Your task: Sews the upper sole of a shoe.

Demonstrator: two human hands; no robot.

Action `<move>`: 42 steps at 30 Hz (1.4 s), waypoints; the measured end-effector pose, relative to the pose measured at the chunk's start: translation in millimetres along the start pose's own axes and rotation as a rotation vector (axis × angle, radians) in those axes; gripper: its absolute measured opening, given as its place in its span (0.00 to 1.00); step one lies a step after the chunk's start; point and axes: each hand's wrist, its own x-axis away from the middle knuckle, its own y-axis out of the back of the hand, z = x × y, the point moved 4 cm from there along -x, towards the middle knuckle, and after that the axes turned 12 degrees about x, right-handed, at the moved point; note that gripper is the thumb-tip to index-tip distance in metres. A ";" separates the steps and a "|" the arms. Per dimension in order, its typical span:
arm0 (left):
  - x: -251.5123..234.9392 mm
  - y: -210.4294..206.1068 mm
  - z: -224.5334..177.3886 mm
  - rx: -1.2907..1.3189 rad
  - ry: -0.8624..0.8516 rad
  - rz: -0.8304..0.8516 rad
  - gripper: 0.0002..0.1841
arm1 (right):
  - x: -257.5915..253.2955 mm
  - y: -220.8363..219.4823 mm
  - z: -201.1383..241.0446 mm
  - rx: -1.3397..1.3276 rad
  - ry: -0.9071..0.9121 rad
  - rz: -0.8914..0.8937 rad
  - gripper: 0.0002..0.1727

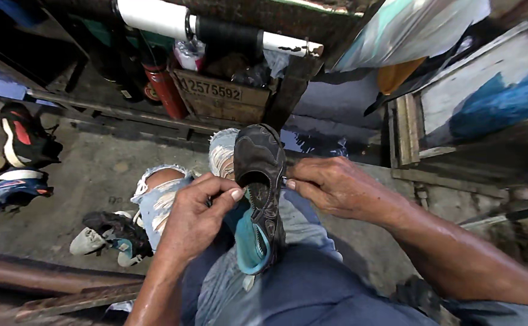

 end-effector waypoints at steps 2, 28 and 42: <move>-0.3 3.8 -3.0 0.006 -0.033 -0.041 0.05 | -0.8 0.2 0.3 0.005 -0.004 0.001 0.14; -8.7 -56.7 9.3 0.239 0.041 -0.190 0.07 | -13.5 -3.7 -5.0 -0.039 0.088 0.089 0.12; -10.2 -54.4 13.1 0.103 -0.080 -0.094 0.07 | -9.8 -8.9 -7.7 -0.103 0.045 0.112 0.12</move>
